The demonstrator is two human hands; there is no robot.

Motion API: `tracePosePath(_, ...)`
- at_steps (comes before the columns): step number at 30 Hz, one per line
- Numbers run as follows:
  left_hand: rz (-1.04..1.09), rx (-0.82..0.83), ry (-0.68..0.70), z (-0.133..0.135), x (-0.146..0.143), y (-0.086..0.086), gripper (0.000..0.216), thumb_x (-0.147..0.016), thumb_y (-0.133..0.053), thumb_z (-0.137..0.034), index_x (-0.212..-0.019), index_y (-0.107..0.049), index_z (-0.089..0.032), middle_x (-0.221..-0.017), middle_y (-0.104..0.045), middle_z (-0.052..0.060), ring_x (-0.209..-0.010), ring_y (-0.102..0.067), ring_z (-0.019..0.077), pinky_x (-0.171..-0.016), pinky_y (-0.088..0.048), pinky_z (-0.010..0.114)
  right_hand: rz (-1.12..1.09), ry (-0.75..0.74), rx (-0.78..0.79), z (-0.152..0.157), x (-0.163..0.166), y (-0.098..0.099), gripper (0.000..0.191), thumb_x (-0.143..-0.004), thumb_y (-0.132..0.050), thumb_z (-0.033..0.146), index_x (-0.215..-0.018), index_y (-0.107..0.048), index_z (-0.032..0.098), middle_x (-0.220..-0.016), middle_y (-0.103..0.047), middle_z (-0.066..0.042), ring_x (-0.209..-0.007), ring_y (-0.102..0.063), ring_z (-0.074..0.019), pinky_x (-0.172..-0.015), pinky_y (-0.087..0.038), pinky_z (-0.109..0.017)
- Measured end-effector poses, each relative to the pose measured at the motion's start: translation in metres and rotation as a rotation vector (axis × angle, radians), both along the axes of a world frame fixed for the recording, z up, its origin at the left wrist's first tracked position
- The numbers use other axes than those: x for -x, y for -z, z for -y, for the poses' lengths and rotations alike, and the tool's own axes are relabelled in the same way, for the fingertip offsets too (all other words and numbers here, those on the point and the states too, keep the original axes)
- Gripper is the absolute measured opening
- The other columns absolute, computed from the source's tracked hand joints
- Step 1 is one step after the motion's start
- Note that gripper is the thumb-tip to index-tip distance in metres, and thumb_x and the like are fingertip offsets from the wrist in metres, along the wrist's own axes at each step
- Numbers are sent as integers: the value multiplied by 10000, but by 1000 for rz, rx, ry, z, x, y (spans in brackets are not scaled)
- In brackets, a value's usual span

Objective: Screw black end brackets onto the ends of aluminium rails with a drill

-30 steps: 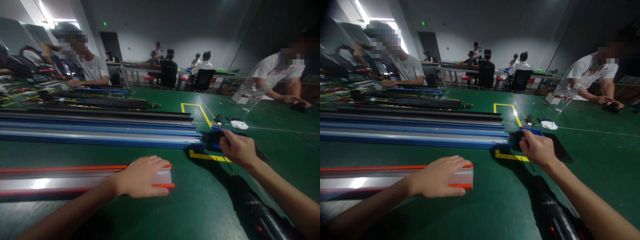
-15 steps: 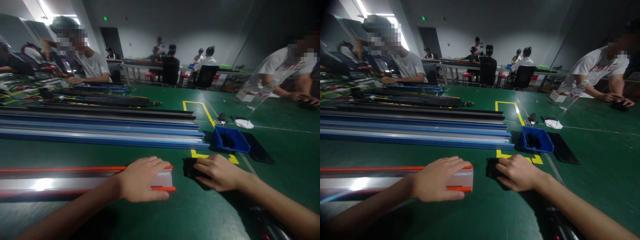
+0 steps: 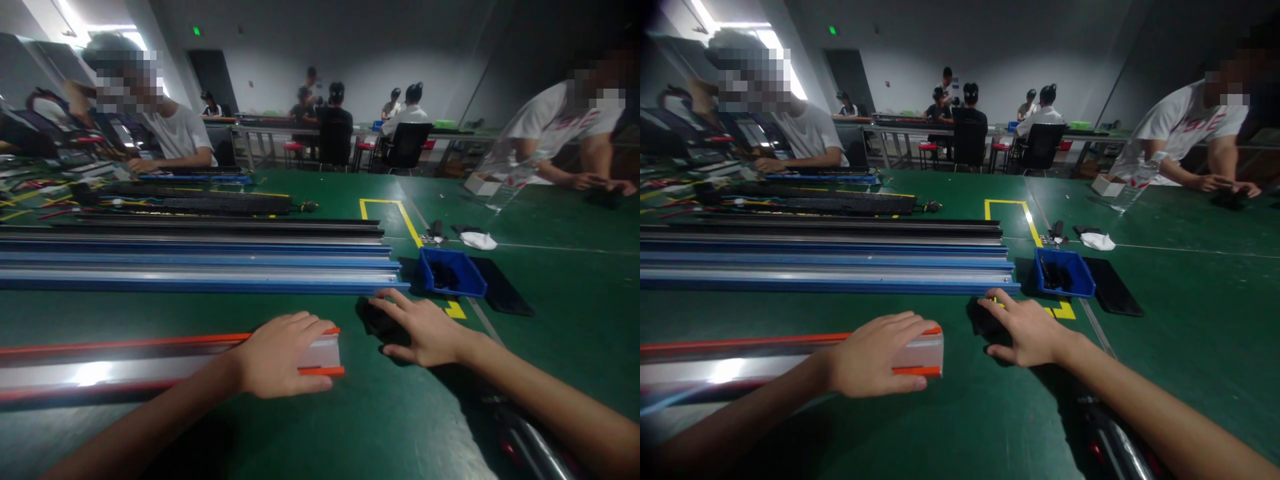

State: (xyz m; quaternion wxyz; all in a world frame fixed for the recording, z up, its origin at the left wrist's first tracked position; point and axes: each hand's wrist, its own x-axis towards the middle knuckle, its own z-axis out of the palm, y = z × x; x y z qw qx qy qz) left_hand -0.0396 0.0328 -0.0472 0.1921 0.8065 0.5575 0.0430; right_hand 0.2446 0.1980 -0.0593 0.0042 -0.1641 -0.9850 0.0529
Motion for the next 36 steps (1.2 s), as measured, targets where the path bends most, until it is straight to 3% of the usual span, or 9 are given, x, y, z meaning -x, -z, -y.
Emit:
tracePosePath(6,12,-24,-7,0,1,3,780,-879,-556,-718,-1476,-460,-225,-1402,-597,95,-1263,-560,311,-1061,-446,452,-40,29,56,-7,0,5,665,-925,-614,503,-1494,-446,202,-1468,-524,-184,-958,-725,-302,-796,-593,-438)
tracePosePath(11,40,-37,6,-1,2,2,749,-878,-574,-703,-1458,-481,-238,-1337,-627,86,-1192,-601,294,-1012,-479,436,-81,43,109,-11,2,4,329,-1039,-448,417,-1201,-670,236,-1149,-701,-105,-805,-708,-213,-709,-543,-331)
tracePosePath(14,28,-62,11,-2,2,3,776,-875,-557,-725,-1463,-480,-225,-1350,-625,104,-1201,-601,308,-1015,-482,450,-118,81,280,-10,2,0,387,-1069,-378,442,-1028,-688,215,-920,-693,-67,-765,-664,-199,-707,-508,-314)
tracePosePath(18,17,-83,27,-2,3,7,823,-880,-516,-760,-1482,-473,-200,-1397,-607,129,-1241,-590,318,-1049,-469,464,-163,139,671,-8,5,-5,479,-1070,-330,518,-950,-649,182,-928,-639,-65,-750,-606,-181,-673,-497,-306)
tracePosePath(20,18,-89,29,-2,4,8,841,-881,-506,-768,-1488,-473,-187,-1410,-601,134,-1255,-585,319,-1064,-462,469,-122,183,757,-7,6,-4,494,-1064,-330,541,-914,-635,183,-908,-623,-55,-723,-585,-174,-657,-491,-308)
tracePosePath(26,41,-86,37,-2,6,10,858,-883,-483,-783,-1515,-441,-204,-1509,-537,116,-1374,-506,327,-1142,-397,493,-25,229,363,-10,2,4,426,-1050,-371,520,-956,-628,194,-960,-616,-79,-849,-604,-226,-799,-477,-381)
tracePosePath(29,39,-82,29,-3,5,9,850,-879,-509,-767,-1503,-450,-193,-1478,-561,120,-1331,-541,323,-1113,-427,479,30,229,356,-9,-1,0,447,-1024,-395,581,-1025,-620,195,-1002,-627,-88,-852,-619,-236,-775,-480,-375)
tracePosePath(32,32,-84,0,-3,2,7,834,-850,-567,-748,-1471,-475,-199,-1413,-603,117,-1260,-585,320,-1052,-471,458,83,229,341,-5,0,-4,558,-866,-636,652,-1170,-591,187,-1083,-637,-108,-879,-636,-270,-750,-483,-374)
tracePosePath(36,24,-68,-12,-3,1,4,792,-826,-622,-710,-1429,-503,-210,-1352,-625,101,-1203,-605,307,-1008,-488,441,94,236,322,-1,2,-4,600,-786,-744,571,-1206,-566,182,-1084,-661,-108,-889,-647,-284,-740,-477,-370)
